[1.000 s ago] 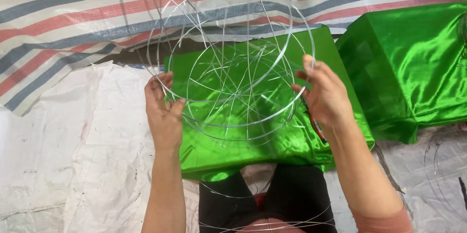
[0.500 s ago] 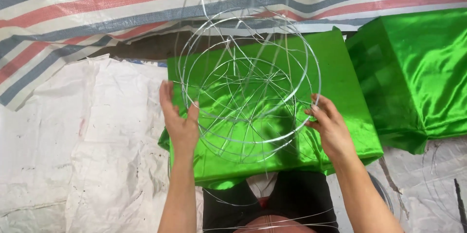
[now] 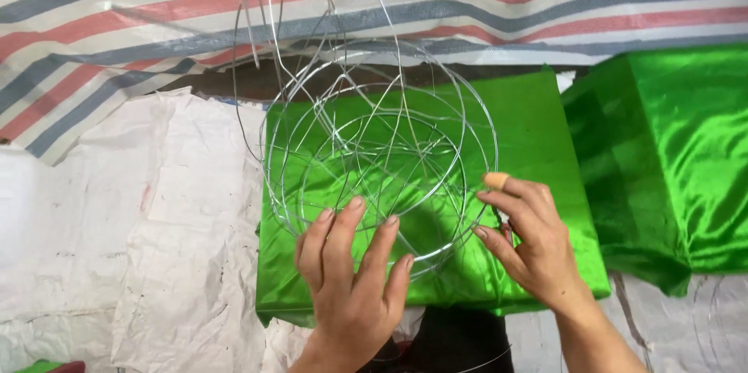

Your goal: Assembling a wire frame structure by cutting and bending metal wires using pliers.

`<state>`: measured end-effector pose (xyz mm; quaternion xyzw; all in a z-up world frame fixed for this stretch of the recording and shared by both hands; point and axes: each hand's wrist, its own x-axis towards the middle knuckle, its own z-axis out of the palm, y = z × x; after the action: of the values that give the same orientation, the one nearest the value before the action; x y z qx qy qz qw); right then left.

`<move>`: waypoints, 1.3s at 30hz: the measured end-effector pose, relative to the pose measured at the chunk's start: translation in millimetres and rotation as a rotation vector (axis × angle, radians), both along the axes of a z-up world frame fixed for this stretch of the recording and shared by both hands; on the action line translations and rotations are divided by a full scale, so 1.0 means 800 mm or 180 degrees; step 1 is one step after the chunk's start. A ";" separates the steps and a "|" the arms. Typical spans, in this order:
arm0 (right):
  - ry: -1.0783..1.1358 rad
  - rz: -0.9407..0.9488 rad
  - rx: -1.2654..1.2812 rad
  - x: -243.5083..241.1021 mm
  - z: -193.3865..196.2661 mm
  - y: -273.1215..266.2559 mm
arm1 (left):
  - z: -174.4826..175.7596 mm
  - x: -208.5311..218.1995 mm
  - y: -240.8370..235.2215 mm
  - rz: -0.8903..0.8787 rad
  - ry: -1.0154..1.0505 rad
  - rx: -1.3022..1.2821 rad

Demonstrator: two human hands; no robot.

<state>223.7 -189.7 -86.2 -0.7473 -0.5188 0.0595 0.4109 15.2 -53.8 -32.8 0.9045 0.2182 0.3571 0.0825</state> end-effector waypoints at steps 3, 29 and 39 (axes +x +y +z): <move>-0.0104 0.0011 0.0297 0.003 0.025 0.020 | -0.004 0.018 0.000 0.0337 0.0279 0.0221; -0.0679 -0.0187 0.0964 -0.071 0.153 0.072 | -0.026 0.036 0.025 -0.0082 0.0025 0.0005; -0.2416 -0.0342 0.0253 -0.058 0.185 0.188 | -0.026 0.033 0.024 -0.0169 -0.0116 -0.0251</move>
<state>176.9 -39.1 61.8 -0.7258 -0.5960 -0.2632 0.2208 41.5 -34.5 -53.7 0.8994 0.2065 0.3623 0.1315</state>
